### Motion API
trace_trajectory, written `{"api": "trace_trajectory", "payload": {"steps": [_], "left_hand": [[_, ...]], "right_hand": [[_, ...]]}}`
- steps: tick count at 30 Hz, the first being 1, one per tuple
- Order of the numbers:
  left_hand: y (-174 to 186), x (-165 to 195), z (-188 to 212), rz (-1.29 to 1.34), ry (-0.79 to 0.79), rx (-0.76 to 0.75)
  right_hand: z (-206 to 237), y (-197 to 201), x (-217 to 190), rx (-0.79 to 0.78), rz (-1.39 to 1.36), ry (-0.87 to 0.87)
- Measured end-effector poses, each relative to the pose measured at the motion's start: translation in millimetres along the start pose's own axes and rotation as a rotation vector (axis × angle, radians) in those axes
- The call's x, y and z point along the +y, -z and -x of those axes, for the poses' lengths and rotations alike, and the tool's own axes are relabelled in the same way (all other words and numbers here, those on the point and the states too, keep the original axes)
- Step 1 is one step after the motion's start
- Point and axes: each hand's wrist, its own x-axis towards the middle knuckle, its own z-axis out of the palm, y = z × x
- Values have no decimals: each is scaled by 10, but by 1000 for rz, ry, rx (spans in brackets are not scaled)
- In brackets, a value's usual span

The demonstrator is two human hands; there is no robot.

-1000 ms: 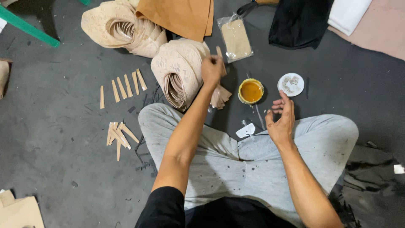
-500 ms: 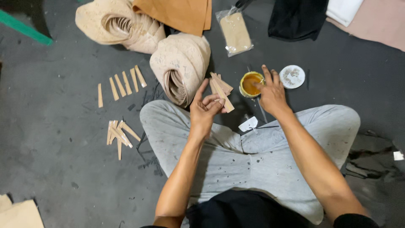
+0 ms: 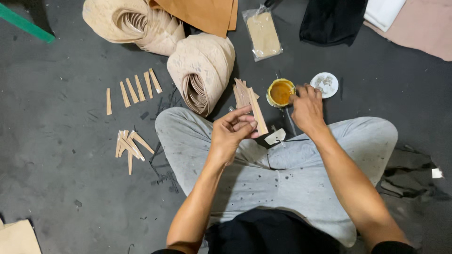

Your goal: The person sits cross-legged on the floor and applies glue to flat wooden strips one at a time, dipping a small stick into a glue pot and spreading the glue along each strip before setting it aside. Near the end they pick up and handle shoe upper forms from a nearby pile.

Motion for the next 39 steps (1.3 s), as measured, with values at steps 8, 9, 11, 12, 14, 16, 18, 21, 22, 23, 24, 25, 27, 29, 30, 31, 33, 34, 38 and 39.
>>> {"api": "trace_trajectory", "payload": {"steps": [8,9,11,12,14,16,18,21,22,23,24,25,27,29,30,31,33,34,38,39], "left_hand": [[-312,187,89,-201,-70,-76],[-336,195,105,-216,-70,-80],[-369,211,128,-220,-67,-103],[-378,216,140,-209,-67,-122],[-380,226,152,-154,-57,-146],[-367,232,154,-65,-43,-158],[-331,246,151,11,-13,-156],[-284,263,140,85,26,-143],[-272,269,132,102,38,-139],[-262,276,122,119,34,-132],[-255,283,115,137,31,-125],[-250,291,105,155,28,-120],[-243,309,95,155,6,-120],[-255,317,103,101,-33,-122],[-267,318,116,46,-61,-123],[-287,314,135,-8,-87,-125],[-339,295,190,-102,-114,-144],[-364,287,213,-151,-131,-154],[-407,276,252,-138,-111,-162],[-398,280,246,-118,-116,-160]], "right_hand": [[166,928,-743,186,-810,142],[162,1004,-813,185,-769,146],[123,1096,-911,186,-720,155],[96,1114,-941,190,-712,163],[81,1122,-969,198,-695,179],[94,1099,-967,208,-677,200],[145,1073,-950,228,-617,255],[253,1046,-931,259,-573,324],[289,1043,-929,271,-565,344],[326,1045,-929,281,-561,366],[364,1050,-934,290,-557,388],[397,1063,-936,299,-551,409],[445,1092,-947,296,-574,426],[443,1112,-968,311,-590,408],[420,1119,-979,327,-594,380],[393,1128,-991,343,-597,350],[306,1150,-1003,315,-502,277],[254,1160,-1007,304,-455,243],[107,1181,-1014,311,-342,349],[96,1178,-1012,324,-322,395]]}}
